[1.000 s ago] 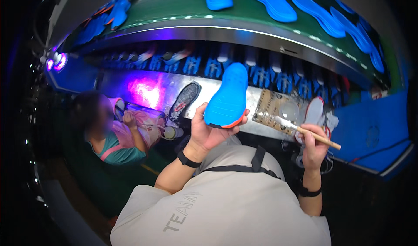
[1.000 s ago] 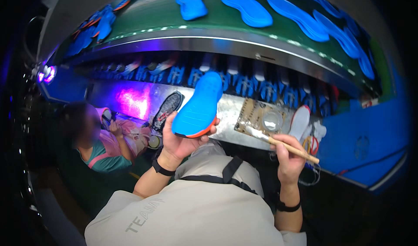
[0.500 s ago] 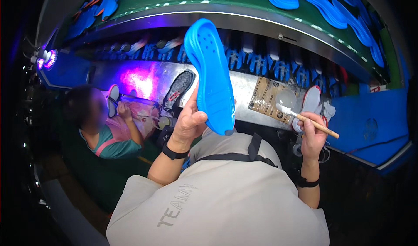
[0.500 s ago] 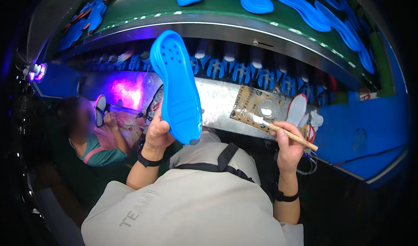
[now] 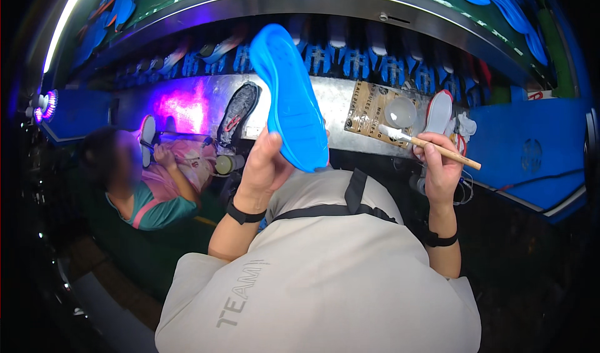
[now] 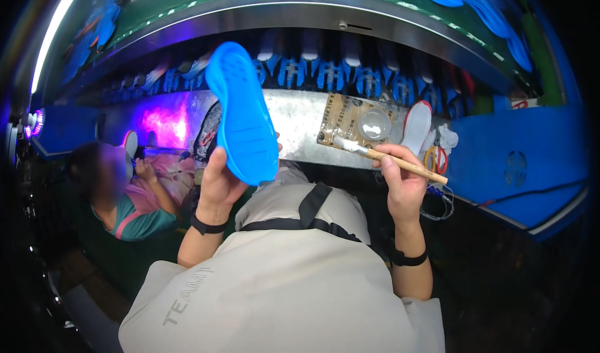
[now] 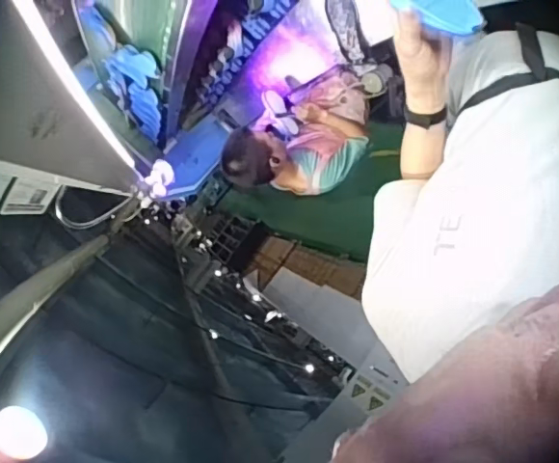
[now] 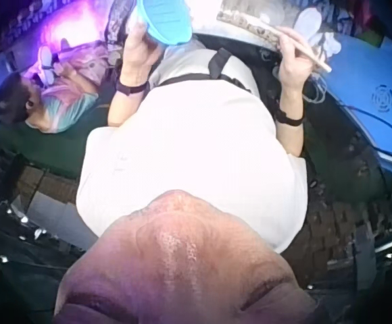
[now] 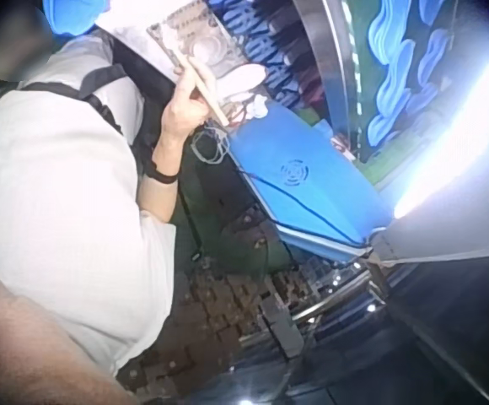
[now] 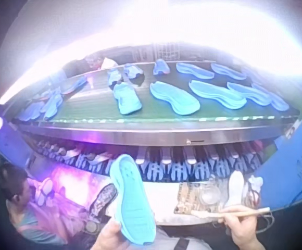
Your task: Applying white adhesive to the bottom of blue shoe soles using a brush and placing them onto a conveyor belt.
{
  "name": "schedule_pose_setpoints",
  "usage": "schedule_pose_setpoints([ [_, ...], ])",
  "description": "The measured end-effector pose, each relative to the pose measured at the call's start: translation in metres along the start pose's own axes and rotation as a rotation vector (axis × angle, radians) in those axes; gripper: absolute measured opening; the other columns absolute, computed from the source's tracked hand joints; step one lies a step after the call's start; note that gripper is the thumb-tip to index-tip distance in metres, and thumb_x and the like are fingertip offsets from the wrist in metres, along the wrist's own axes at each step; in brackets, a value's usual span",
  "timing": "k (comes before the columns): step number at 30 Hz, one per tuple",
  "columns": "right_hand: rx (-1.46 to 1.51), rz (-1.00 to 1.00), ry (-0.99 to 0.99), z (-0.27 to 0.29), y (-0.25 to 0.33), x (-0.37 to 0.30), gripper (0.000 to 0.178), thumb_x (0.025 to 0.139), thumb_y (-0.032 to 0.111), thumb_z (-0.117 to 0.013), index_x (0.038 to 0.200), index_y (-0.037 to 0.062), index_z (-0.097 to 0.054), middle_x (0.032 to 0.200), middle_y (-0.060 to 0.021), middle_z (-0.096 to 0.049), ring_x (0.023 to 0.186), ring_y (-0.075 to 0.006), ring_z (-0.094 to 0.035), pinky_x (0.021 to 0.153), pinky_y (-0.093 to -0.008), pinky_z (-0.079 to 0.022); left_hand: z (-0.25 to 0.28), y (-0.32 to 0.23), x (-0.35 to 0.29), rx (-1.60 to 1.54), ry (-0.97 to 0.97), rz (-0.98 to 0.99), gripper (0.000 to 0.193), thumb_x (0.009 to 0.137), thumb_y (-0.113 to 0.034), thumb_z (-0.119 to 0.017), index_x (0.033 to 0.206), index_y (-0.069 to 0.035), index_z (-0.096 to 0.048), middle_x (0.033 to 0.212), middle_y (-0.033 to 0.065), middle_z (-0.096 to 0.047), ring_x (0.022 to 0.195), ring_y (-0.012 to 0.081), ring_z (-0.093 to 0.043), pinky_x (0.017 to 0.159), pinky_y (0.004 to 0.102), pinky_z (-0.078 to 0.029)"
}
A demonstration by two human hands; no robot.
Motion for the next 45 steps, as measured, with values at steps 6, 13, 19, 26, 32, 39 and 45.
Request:
schedule_pose_setpoints([
  [6, -0.020, -0.046, -0.017, 0.005, -0.006, -0.006, 0.018, 0.096, 0.008, -0.060, 0.109, -0.0027, -0.068, 0.097, -0.0060, -0.069, 0.082, -0.0078, -0.062, 0.070, -0.0200, -0.046, 0.094, 0.127, -0.003, -0.922, -0.498, 0.517, 0.077, 0.096, -0.050, -0.057, 0.144, 0.002, -0.028, 0.138, 0.0296, -0.036, 0.119, 0.0478, -0.047, 0.068, 0.0317, -0.063],
  [13, -0.037, -0.032, -0.034, 0.015, -0.009, -0.008, 0.019, 0.097, 0.010, -0.062, 0.109, -0.0026, -0.068, 0.096, -0.0059, -0.070, 0.082, -0.0080, -0.063, 0.071, -0.0200, -0.046, 0.060, 0.097, 0.000, -0.825, -0.338, 0.397, 0.085, 0.095, -0.056, -0.054, 0.148, 0.006, -0.028, 0.138, 0.0345, -0.037, 0.118, 0.0433, -0.050, 0.070, 0.0326, -0.065],
  [19, -0.010, -0.045, -0.048, 0.022, -0.011, -0.012, 0.019, 0.097, 0.010, -0.061, 0.109, -0.0026, -0.068, 0.096, -0.0058, -0.070, 0.082, -0.0074, -0.062, 0.071, -0.0196, -0.046, 0.003, 0.063, 0.004, -0.851, -0.124, 0.310, 0.077, 0.099, -0.056, -0.045, 0.150, 0.001, -0.031, 0.133, 0.0347, -0.046, 0.114, 0.0487, -0.056, 0.081, 0.0400, -0.063],
  [26, -0.007, -0.048, -0.066, 0.028, -0.012, -0.015, 0.019, 0.097, 0.009, -0.061, 0.110, -0.0026, -0.068, 0.095, -0.0055, -0.070, 0.081, -0.0068, -0.062, 0.071, -0.0189, -0.045, -0.025, 0.047, 0.001, -0.370, 0.044, 0.185, 0.103, 0.084, -0.060, -0.070, 0.153, 0.002, -0.026, 0.142, 0.0338, -0.041, 0.119, 0.0466, -0.057, 0.087, 0.0482, -0.062],
  [32, 0.002, -0.042, -0.064, 0.028, -0.013, -0.016, 0.019, 0.097, 0.009, -0.061, 0.110, -0.0026, -0.068, 0.094, -0.0049, -0.070, 0.081, -0.0062, -0.062, 0.070, -0.0185, -0.045, -0.039, 0.026, 0.003, 0.058, 0.026, 0.046, 0.114, 0.073, -0.057, -0.082, 0.152, 0.004, -0.027, 0.144, 0.0296, -0.044, 0.122, 0.0434, -0.058, 0.086, 0.0483, -0.061],
  [39, 0.004, -0.051, -0.052, 0.025, -0.014, -0.010, 0.020, 0.097, 0.011, -0.062, 0.110, -0.0025, -0.068, 0.095, -0.0051, -0.070, 0.081, -0.0065, -0.062, 0.070, -0.0187, -0.045, -0.041, 0.020, 0.009, 0.172, 0.028, 0.020, 0.114, 0.066, -0.049, -0.088, 0.149, 0.005, -0.032, 0.141, 0.0248, -0.049, 0.120, 0.0378, -0.061, 0.088, 0.0486, -0.060],
  [45, -0.024, -0.061, -0.051, 0.022, -0.014, -0.007, 0.020, 0.096, 0.010, -0.062, 0.111, -0.0025, -0.067, 0.092, -0.0055, -0.068, 0.081, -0.0080, -0.061, 0.071, -0.0211, -0.046, -0.042, 0.011, 0.001, 0.108, 0.036, -0.020, 0.100, 0.075, -0.048, -0.082, 0.148, 0.000, -0.034, 0.127, 0.0239, -0.059, 0.112, 0.0306, -0.065, 0.095, 0.0419, -0.056],
])
Point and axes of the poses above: each hand's wrist, its own x-axis towards the middle knuckle, its own z-axis out of the back of the hand, y = z × x, the point moved 7 cm from there along x, towards the middle knuckle
